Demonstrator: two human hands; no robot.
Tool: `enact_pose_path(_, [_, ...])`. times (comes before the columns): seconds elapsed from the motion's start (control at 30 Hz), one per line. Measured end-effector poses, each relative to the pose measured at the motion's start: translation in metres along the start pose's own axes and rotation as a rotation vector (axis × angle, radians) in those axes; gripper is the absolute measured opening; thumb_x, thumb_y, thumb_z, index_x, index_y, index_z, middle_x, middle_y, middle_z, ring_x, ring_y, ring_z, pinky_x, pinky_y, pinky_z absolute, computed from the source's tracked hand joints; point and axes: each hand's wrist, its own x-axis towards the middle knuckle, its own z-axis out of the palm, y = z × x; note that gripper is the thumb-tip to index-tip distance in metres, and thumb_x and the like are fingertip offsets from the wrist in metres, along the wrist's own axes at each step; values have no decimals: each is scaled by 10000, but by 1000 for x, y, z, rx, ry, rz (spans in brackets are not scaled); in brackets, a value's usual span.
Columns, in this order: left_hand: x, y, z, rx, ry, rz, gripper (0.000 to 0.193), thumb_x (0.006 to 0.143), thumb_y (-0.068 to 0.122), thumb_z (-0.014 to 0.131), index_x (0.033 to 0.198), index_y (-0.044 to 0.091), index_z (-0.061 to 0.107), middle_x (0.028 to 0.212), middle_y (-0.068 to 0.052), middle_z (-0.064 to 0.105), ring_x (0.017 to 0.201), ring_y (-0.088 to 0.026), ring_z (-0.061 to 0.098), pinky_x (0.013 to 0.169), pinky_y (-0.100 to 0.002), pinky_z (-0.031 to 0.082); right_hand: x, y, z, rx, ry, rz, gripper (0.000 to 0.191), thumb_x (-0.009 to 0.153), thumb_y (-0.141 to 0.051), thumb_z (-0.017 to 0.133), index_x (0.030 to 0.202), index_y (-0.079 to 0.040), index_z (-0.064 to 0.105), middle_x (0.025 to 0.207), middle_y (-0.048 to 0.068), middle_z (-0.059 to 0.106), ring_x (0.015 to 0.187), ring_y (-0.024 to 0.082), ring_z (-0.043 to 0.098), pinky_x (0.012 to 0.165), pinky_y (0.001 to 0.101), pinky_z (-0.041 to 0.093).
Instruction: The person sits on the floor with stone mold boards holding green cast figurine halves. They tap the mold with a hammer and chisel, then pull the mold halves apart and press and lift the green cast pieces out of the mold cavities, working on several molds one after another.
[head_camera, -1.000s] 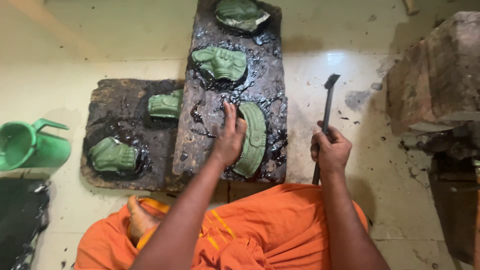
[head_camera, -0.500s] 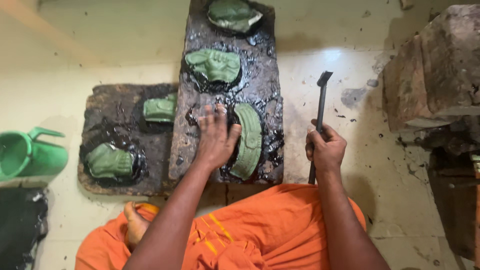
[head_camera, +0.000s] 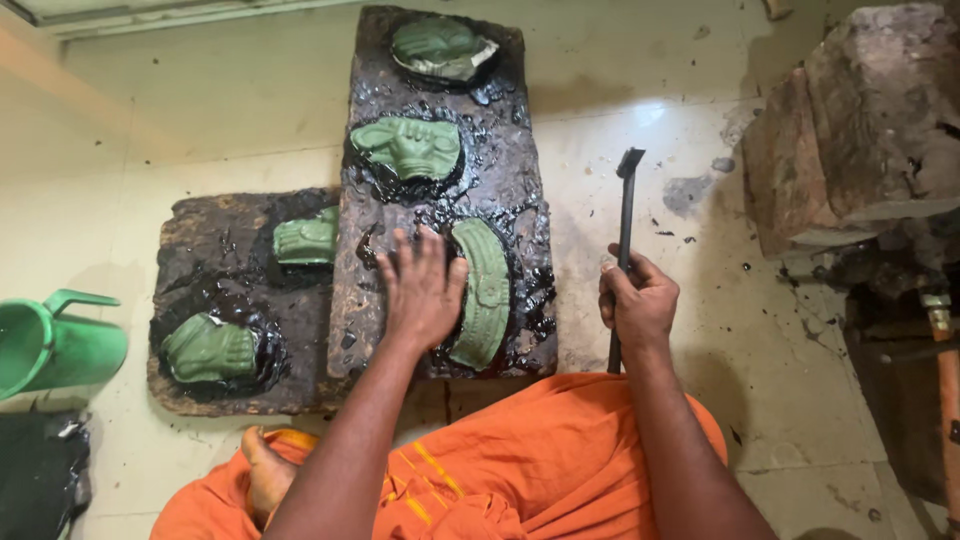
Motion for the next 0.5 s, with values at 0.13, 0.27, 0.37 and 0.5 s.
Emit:
enact_pose_path(0.13, [6,13,4,-31,-8,2,861,996,645,102,1614,46,86,1711,-114,-16,1562,-351,-138,1198,-593,-155,-1,-1,1,32,4,-10,335,931,0,668,1253,90,643,662,42,606,403,86,490,340,249,334])
enact_pose_path(0.27, [14,8,-3,-20,-61,-54,843,1015,636,150,1612,44,109,1718,-107,9,1581,-350,-126,1224,-590,-131,-2,-2,1,23,-8,8,335,928,-5,669,1249,86,641,661,33,606,406,82,492,342,246,340])
enact_pose_path(0.37, [2,7,5,-88,50,37,841,1044,614,160,1611,-6,127,1717,-157,28,1582,-361,-111,1220,-599,-120,-2,-1,-2,10,29,16,336,917,3,665,1243,83,649,652,39,606,401,88,494,340,251,340])
enact_pose_path(0.5, [-7,21,13,-142,108,54,839,1053,583,154,1612,-43,131,1713,-171,43,1572,-376,-92,1210,-614,-117,-1,0,-3,79,15,23,327,929,8,654,1247,88,642,653,32,586,408,84,483,353,246,340])
